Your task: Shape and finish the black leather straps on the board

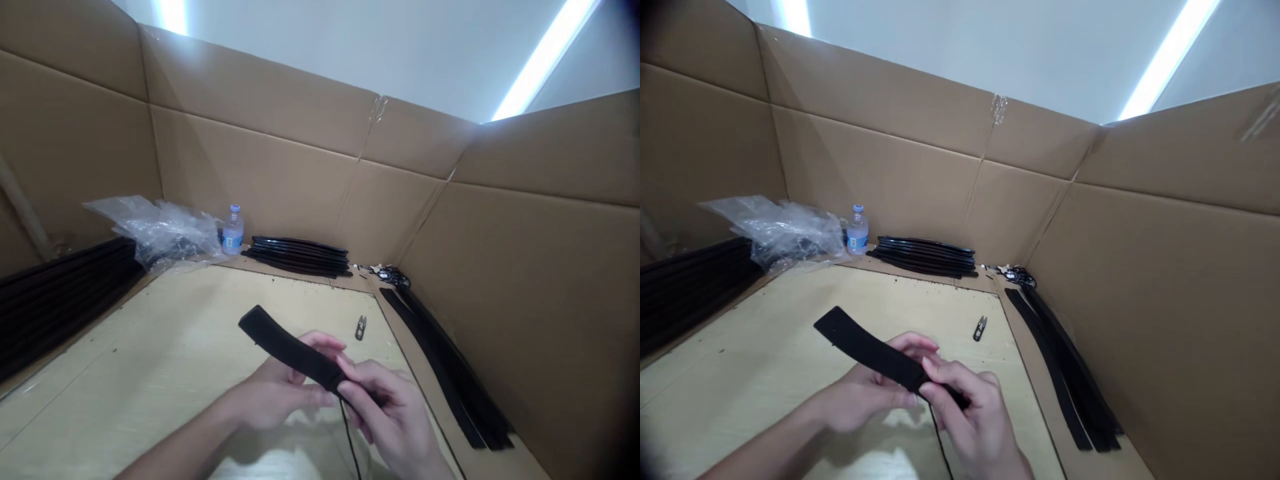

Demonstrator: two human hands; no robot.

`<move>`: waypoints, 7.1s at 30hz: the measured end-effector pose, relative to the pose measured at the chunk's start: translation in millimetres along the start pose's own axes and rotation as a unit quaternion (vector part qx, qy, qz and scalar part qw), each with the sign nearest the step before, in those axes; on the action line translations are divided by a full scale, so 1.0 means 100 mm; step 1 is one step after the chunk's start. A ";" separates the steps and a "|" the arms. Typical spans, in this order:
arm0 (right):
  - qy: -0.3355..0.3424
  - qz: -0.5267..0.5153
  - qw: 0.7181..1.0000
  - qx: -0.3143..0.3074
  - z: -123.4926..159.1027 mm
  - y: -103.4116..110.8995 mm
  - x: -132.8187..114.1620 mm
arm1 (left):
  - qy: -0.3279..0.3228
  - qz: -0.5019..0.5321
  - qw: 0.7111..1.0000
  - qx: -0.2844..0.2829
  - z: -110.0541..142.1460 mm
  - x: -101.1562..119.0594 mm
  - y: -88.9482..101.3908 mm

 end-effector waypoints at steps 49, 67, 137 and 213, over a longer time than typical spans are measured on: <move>-0.219 -0.198 0.942 0.162 1.05 -0.80 0.04 | 0.120 0.269 0.951 0.097 0.70 -0.97 -0.16; -0.180 -0.192 0.955 0.140 1.06 -0.88 -0.05 | 0.184 0.335 0.920 0.086 0.88 -1.07 -0.20; -0.250 -0.307 0.901 0.175 1.12 -1.03 0.28 | 0.158 0.200 0.952 0.171 0.90 -1.00 -0.08; -0.240 -0.319 0.900 0.172 1.11 -1.08 0.29 | 0.163 0.259 0.939 0.159 0.90 -1.09 0.01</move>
Point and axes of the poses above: each hand's wrist, its own z-axis away from the middle knuckle, its own y-axis out of the back of the hand, x = y × z, the point moved 10 cm from there along -z, towards the middle knuckle, and after that the axes turned 14 degrees about y, right-handed, at the moved point
